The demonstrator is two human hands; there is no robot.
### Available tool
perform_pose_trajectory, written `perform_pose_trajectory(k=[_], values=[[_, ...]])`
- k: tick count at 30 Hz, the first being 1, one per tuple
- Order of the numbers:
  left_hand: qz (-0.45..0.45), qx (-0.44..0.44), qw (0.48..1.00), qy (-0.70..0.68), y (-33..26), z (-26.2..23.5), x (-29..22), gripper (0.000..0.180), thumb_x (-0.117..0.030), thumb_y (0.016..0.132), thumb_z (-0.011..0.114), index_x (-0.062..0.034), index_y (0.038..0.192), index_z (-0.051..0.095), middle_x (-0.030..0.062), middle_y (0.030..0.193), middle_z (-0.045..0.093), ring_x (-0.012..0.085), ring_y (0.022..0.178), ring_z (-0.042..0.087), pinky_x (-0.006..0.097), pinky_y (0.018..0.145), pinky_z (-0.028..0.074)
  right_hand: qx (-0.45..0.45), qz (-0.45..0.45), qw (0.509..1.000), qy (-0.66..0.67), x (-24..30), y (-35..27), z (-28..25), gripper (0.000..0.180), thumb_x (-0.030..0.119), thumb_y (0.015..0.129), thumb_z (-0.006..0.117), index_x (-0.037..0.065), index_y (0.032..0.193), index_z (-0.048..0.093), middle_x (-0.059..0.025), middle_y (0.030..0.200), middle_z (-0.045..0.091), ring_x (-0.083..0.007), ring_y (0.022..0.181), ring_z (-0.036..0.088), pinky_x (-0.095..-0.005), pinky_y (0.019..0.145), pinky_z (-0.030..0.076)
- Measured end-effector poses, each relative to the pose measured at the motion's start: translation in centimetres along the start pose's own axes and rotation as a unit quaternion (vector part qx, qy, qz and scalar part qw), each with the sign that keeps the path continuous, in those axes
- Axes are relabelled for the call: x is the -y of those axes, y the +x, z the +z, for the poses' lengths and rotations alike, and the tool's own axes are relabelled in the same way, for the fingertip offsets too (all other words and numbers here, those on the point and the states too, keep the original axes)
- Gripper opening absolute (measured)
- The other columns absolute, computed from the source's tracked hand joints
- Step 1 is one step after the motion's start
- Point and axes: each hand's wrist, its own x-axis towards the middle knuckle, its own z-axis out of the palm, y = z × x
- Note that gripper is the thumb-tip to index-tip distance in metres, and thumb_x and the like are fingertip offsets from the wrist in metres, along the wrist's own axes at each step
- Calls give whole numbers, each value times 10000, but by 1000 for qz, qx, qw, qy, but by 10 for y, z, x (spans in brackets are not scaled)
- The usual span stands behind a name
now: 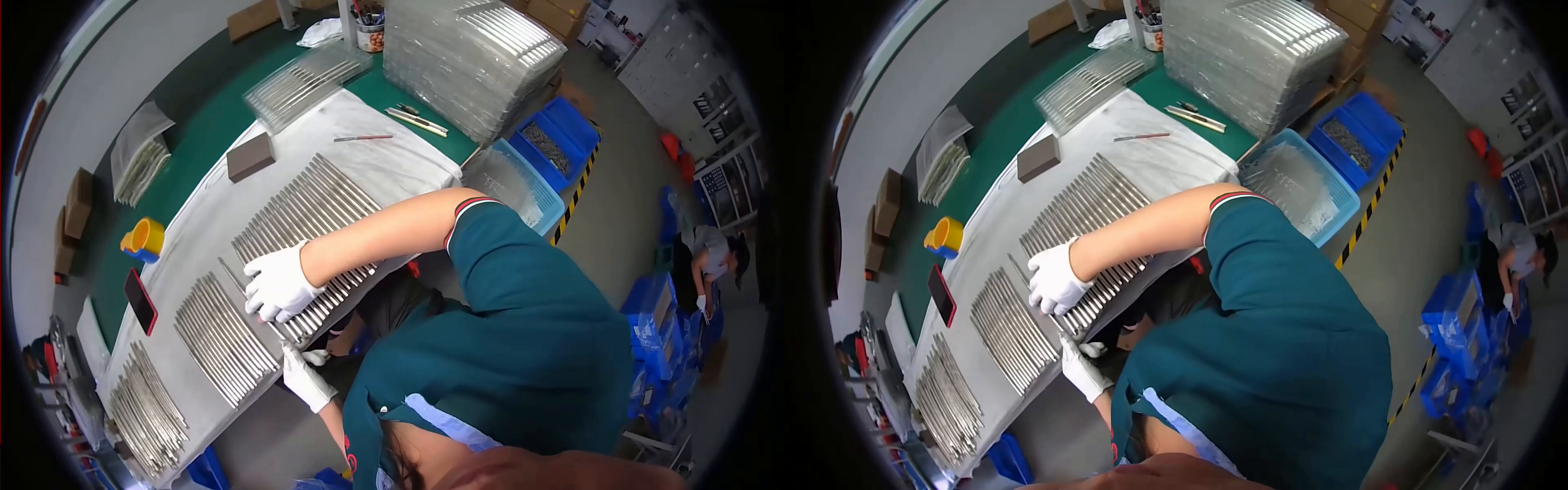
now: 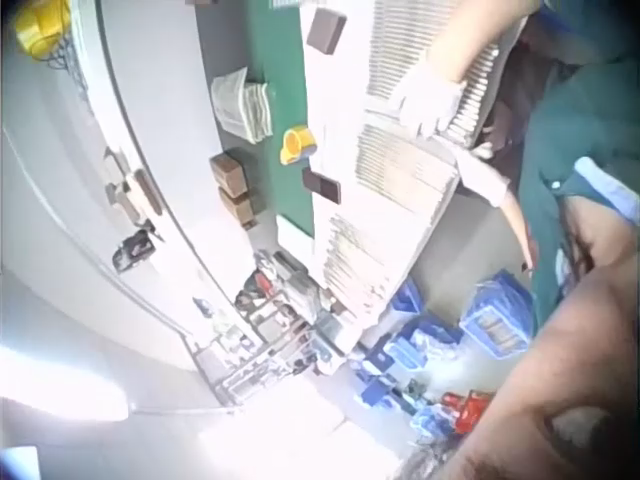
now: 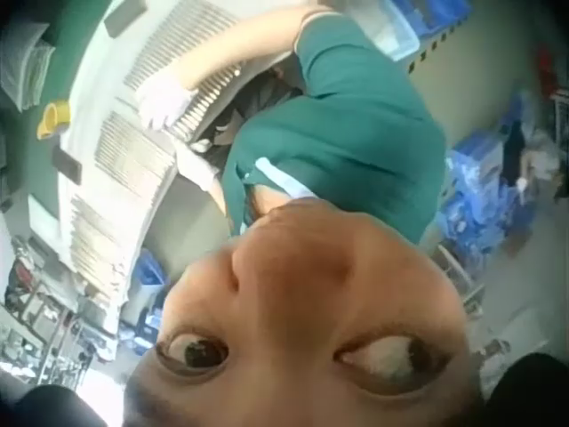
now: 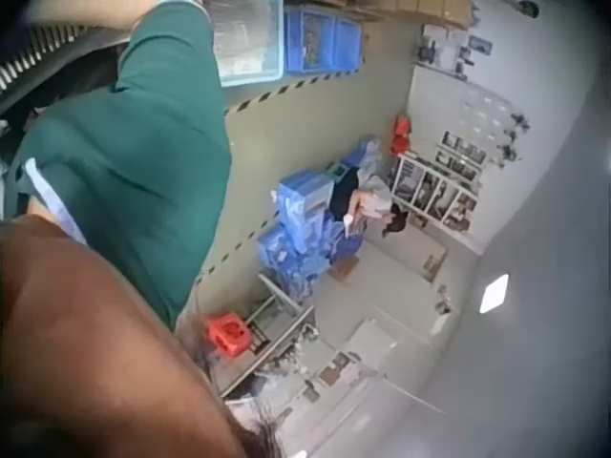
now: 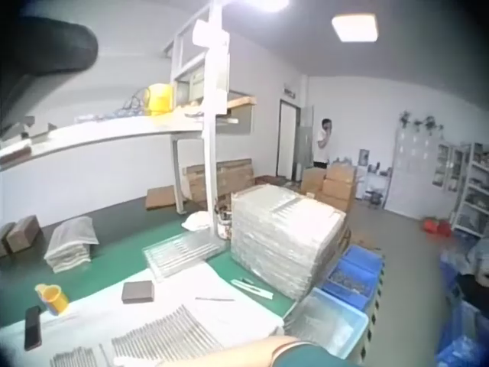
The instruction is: Organizing and aligning thin metal rods into groups on a workbench and sliding them into protective sleeves.
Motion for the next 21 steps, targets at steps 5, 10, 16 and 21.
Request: perform_pose_trajectory(k=[5, 10, 16, 21], values=[[11, -2, 1000, 8, -1, 0, 1, 475, -329, 990, 484, 128, 1032, 609, 30, 462, 399, 123, 421, 443, 262, 448, 413, -9, 4, 1000, 8, 1, 0, 0, 232, 346, 853, 530, 240, 1007, 667, 31, 1177, 597, -158, 1038, 564, -419, 973, 328], [61, -32, 994, 84, -2, -5, -2, 410, -294, 978, 515, 97, 950, 636, 58, 495, 496, 105, 378, 432, 237, 392, 363, -42, -12, 998, 42, 5, 17, -3, 154, 276, 844, 524, 226, 853, 670, 39, 996, 650, -196, 804, 630, -400, 853, 410], [105, -23, 980, 169, -13, -15, -40, 235, -176, 947, 572, 33, 874, 653, 71, 608, 628, 97, 472, 539, 246, 461, 421, -63, -42, 996, 40, 1, 28, -18, 113, 224, 773, 537, 208, 795, 646, -37, 730, 633, -279, 663, 619, -420, 591, 475], [408, -127, 870, 246, -6, -27, -56, 289, -45, 862, 648, 10, 1143, 611, 176, 1112, 628, 257, 1000, 616, 331, 880, 477, -228, 185, 907, 302, 10, 28, -67, 165, 147, 861, 647, 83, 1013, 660, -82, 912, 704, -193, 833, 687, -293, 718, 538]])
